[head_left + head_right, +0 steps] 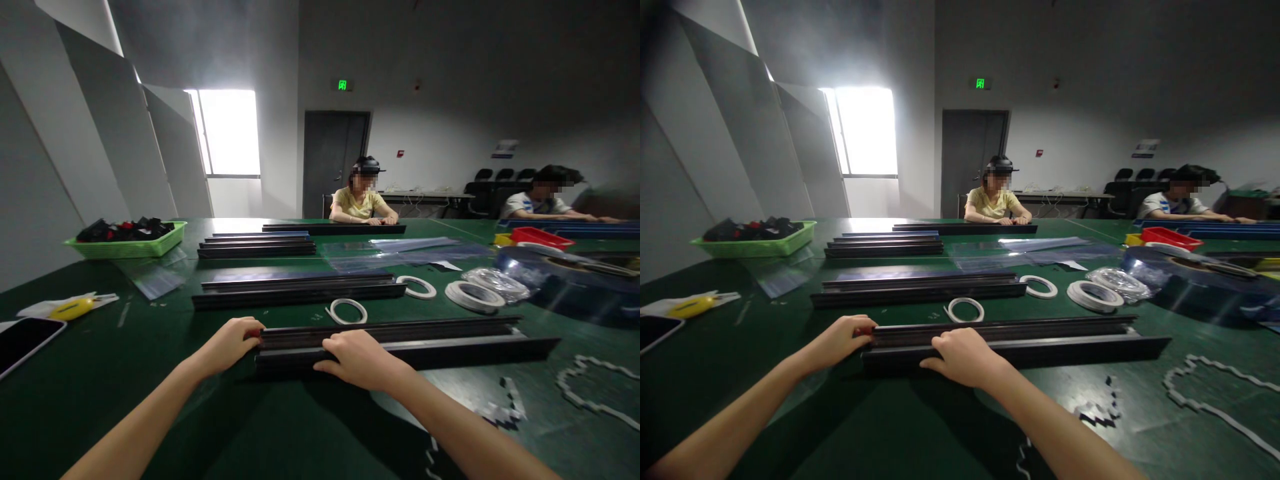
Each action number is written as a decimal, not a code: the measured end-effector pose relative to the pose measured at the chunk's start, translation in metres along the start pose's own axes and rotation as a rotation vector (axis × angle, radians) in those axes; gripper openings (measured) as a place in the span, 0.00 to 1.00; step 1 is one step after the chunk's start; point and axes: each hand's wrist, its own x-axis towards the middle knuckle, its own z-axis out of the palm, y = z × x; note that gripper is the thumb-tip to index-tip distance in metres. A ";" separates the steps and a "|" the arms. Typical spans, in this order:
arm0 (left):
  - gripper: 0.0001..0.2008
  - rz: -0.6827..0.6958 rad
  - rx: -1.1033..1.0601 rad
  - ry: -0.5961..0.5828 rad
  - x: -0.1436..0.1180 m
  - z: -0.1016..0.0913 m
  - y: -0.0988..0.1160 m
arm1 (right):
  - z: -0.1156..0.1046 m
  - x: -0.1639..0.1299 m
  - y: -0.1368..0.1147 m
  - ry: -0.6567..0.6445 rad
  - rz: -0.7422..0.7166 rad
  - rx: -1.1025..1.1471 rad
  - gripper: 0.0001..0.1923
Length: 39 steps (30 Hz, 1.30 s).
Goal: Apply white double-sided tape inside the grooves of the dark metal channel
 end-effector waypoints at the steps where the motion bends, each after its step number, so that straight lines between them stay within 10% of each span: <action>1: 0.11 0.003 0.012 0.001 0.000 0.000 -0.001 | 0.001 0.001 -0.001 0.001 0.002 -0.014 0.26; 39: 0.11 0.062 0.384 -0.053 -0.003 0.001 0.012 | 0.002 -0.004 0.000 -0.045 0.047 -0.054 0.26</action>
